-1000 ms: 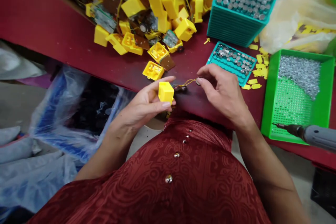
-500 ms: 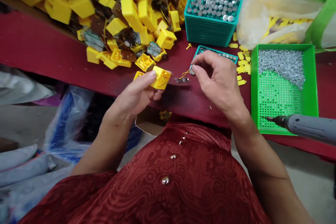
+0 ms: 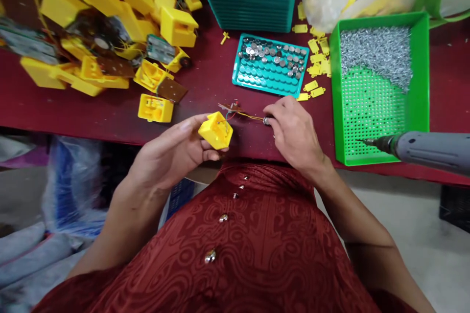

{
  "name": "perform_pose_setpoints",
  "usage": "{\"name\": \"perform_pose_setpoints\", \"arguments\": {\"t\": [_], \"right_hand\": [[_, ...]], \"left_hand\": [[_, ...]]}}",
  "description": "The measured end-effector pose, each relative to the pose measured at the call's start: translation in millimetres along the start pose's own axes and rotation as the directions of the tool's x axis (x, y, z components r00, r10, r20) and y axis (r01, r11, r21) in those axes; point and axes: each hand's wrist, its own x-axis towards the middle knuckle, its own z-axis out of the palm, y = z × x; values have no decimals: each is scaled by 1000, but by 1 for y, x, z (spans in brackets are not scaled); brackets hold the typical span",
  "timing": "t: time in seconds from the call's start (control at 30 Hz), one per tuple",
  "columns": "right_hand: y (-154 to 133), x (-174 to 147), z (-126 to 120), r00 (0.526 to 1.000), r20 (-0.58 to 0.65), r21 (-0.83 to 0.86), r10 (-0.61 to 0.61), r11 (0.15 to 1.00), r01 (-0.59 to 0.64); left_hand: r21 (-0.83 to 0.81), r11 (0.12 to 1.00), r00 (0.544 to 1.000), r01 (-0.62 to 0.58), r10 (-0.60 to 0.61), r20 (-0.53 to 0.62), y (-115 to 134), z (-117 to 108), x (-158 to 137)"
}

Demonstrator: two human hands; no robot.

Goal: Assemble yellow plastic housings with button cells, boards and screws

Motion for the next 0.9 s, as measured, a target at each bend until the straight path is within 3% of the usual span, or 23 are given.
{"name": "perform_pose_setpoints", "arguments": {"t": [0.17, 0.3, 0.43, 0.53, 0.9], "right_hand": [[6, -3, 0, 997, 74, -109, -34, 993, 42], [7, -2, 0, 999, 31, -122, -40, 992, 44], [-7, 0, -8, 987, -127, 167, 100, 983, -78], [-23, -1, -16, 965, -134, 366, 227, 916, -164], [-27, -6, -10, 998, -62, 216, 9, 976, 4]], "left_hand": [[-11, 999, 999, 32, -31, 34, 0, -1, 2], [-81, 988, 987, 132, -124, 101, -1, 3, 5], [-161, 977, 984, 141, -121, 129, -6, 13, 14], [-167, 984, 992, 66, -46, 120, -14, 19, 24], [-59, 997, 973, -54, 66, 220, -29, 19, 34]]}}
